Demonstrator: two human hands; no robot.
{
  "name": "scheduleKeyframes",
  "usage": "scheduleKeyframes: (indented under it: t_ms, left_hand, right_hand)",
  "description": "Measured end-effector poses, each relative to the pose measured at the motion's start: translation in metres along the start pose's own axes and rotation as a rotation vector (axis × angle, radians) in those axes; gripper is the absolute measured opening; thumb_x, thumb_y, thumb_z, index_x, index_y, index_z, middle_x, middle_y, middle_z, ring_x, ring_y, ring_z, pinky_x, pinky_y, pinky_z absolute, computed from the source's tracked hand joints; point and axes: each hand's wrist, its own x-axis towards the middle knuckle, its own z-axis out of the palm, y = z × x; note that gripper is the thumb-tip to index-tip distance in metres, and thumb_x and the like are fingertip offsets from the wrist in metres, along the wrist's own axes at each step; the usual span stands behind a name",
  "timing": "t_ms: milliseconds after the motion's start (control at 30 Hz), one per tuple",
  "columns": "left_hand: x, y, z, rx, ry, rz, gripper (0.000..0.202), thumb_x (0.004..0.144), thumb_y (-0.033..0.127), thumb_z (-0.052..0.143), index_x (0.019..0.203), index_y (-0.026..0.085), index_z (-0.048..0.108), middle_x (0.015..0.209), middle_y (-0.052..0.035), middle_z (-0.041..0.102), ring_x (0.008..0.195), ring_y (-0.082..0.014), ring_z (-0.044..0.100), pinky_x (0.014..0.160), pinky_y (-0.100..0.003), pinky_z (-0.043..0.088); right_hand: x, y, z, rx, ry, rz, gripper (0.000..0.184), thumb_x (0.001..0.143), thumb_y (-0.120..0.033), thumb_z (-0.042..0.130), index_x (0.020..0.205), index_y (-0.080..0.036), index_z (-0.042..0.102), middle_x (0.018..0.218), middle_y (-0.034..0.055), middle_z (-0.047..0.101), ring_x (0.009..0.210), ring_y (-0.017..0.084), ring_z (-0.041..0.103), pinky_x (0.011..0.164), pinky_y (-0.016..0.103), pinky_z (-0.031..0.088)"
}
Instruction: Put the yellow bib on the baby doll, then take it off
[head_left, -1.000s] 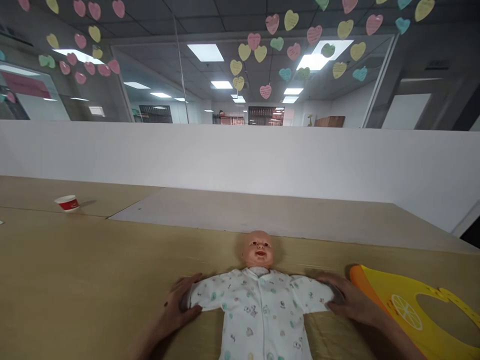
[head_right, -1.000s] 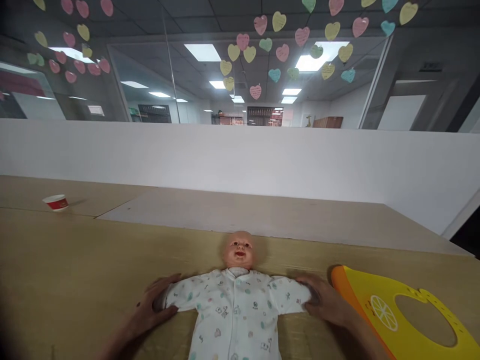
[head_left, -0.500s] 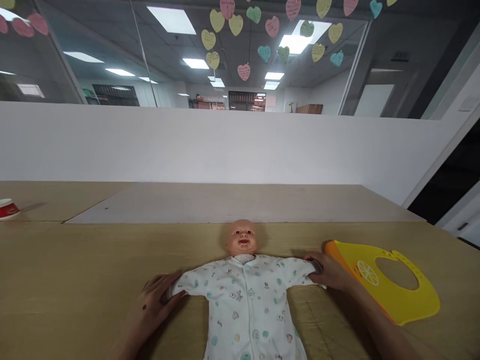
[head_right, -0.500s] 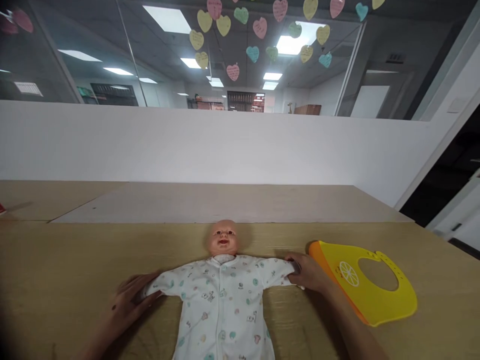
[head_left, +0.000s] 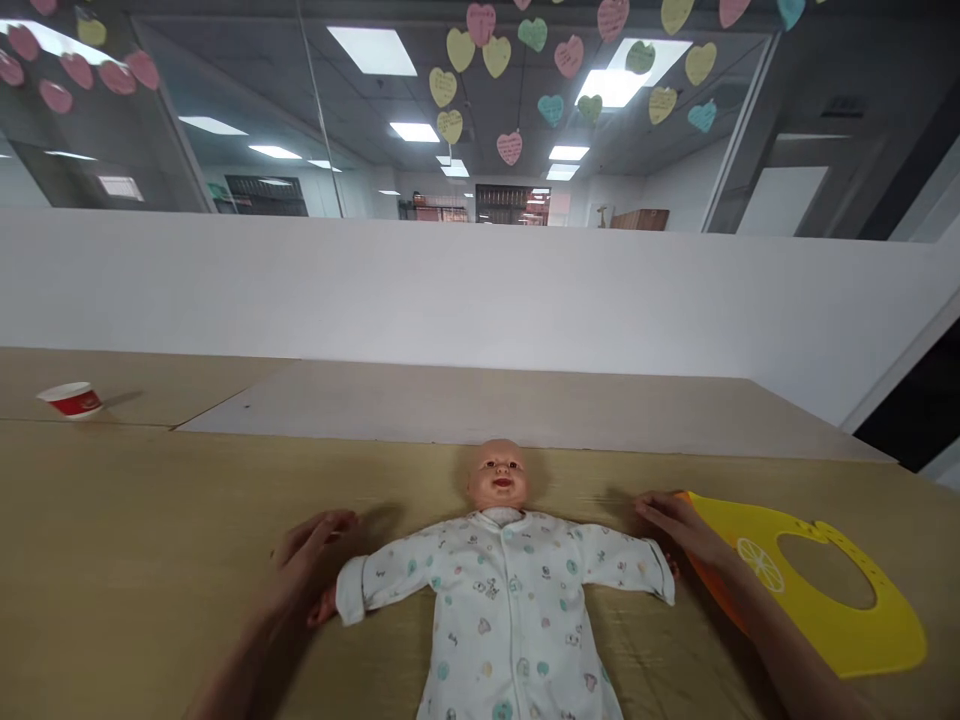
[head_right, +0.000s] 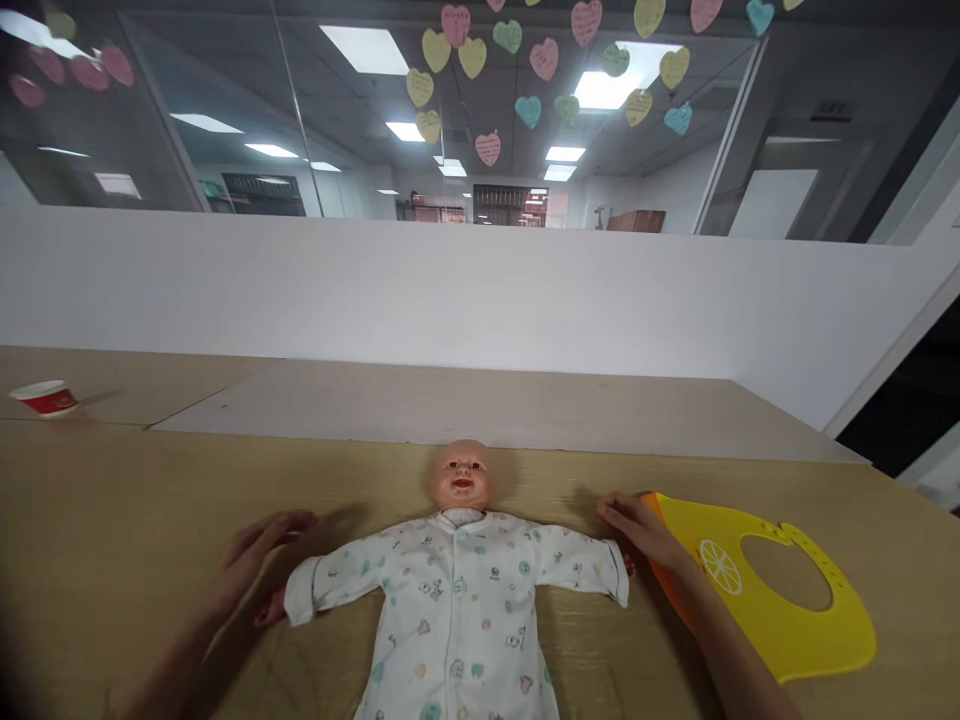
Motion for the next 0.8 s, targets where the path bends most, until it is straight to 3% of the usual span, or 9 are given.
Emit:
scheduleKeyframes:
  t_ms: [67, 167, 267, 367, 467, 567, 667, 800]
  left_hand:
    - [0.021, 0.0, -0.001, -0.176, -0.08, -0.106, 0.046, 0.07, 0.061, 0.058, 0.078, 0.018, 0.072, 0.087, -0.0096, 0.075, 0.084, -0.0246, 0.07, 0.075, -0.033, 0.057]
    - [0.051, 0.002, 0.005, -0.251, -0.027, -0.169, 0.044, 0.063, 0.057, 0.064, 0.078, 0.016, 0.07, 0.081, -0.0099, 0.074, 0.077, -0.0225, 0.068, 0.071, -0.033, 0.056]
    - [0.073, 0.0, 0.018, -0.104, 0.013, -0.113, 0.042, 0.059, 0.055, 0.06, 0.072, 0.016, 0.068, 0.074, -0.0089, 0.072, 0.072, -0.0233, 0.066, 0.068, -0.034, 0.054]
    - [0.087, -0.011, 0.029, 0.094, 0.065, 0.011, 0.035, 0.06, 0.051, 0.054, 0.067, 0.018, 0.065, 0.073, -0.0091, 0.071, 0.077, -0.0261, 0.066, 0.074, -0.038, 0.053]
    - [0.089, -0.026, 0.032, 0.196, 0.124, 0.065, 0.032, 0.063, 0.046, 0.052, 0.073, 0.018, 0.065, 0.081, -0.01, 0.072, 0.085, -0.0276, 0.066, 0.082, -0.04, 0.052]
    - [0.079, -0.032, 0.033, 0.145, 0.109, 0.087, 0.039, 0.065, 0.046, 0.055, 0.09, 0.017, 0.064, 0.086, -0.0108, 0.071, 0.084, -0.0262, 0.067, 0.078, -0.039, 0.054]
    - [0.067, -0.026, 0.037, 0.096, 0.089, 0.087, 0.045, 0.066, 0.048, 0.055, 0.098, 0.017, 0.062, 0.085, -0.0103, 0.07, 0.081, -0.0249, 0.068, 0.074, -0.039, 0.055]
    - [0.06, -0.016, 0.043, 0.123, 0.075, 0.09, 0.045, 0.065, 0.05, 0.053, 0.094, 0.016, 0.063, 0.082, -0.0099, 0.07, 0.08, -0.025, 0.068, 0.078, -0.04, 0.055]
  right_hand:
    - [0.013, -0.005, -0.008, -0.021, -0.009, -0.04, 0.045, 0.075, -0.061, 0.06, 0.071, -0.016, 0.062, 0.073, 0.0051, 0.06, 0.068, 0.016, 0.054, 0.061, 0.027, 0.045]
    - [0.033, -0.007, -0.014, 0.026, -0.036, -0.039, 0.043, 0.068, -0.059, 0.068, 0.07, -0.017, 0.063, 0.07, 0.0043, 0.059, 0.066, 0.016, 0.053, 0.062, 0.028, 0.045]
    - [0.044, 0.005, -0.007, 0.245, 0.123, 0.019, 0.048, 0.062, -0.053, 0.074, 0.095, -0.02, 0.064, 0.084, 0.0051, 0.065, 0.076, 0.019, 0.06, 0.068, 0.03, 0.05]
    - [0.047, 0.025, 0.004, 0.493, 0.326, 0.151, 0.06, 0.06, -0.044, 0.077, 0.112, -0.025, 0.055, 0.098, 0.0059, 0.067, 0.085, 0.021, 0.064, 0.075, 0.033, 0.054]
    - [0.047, 0.039, 0.012, 0.585, 0.394, 0.216, 0.054, 0.061, -0.038, 0.077, 0.109, -0.025, 0.054, 0.093, 0.0063, 0.068, 0.082, 0.021, 0.065, 0.076, 0.035, 0.055]
    - [0.048, 0.043, 0.016, 0.54, 0.414, 0.189, 0.045, 0.065, -0.039, 0.075, 0.102, -0.024, 0.056, 0.086, 0.0061, 0.067, 0.079, 0.021, 0.065, 0.073, 0.035, 0.056]
    - [0.051, 0.044, 0.021, 0.499, 0.456, 0.165, 0.041, 0.065, -0.041, 0.075, 0.098, -0.022, 0.058, 0.084, 0.0053, 0.067, 0.076, 0.019, 0.064, 0.07, 0.033, 0.055]
    - [0.052, 0.043, 0.028, 0.484, 0.481, 0.14, 0.039, 0.062, -0.044, 0.075, 0.09, -0.019, 0.062, 0.084, 0.0046, 0.065, 0.073, 0.017, 0.061, 0.067, 0.03, 0.053]
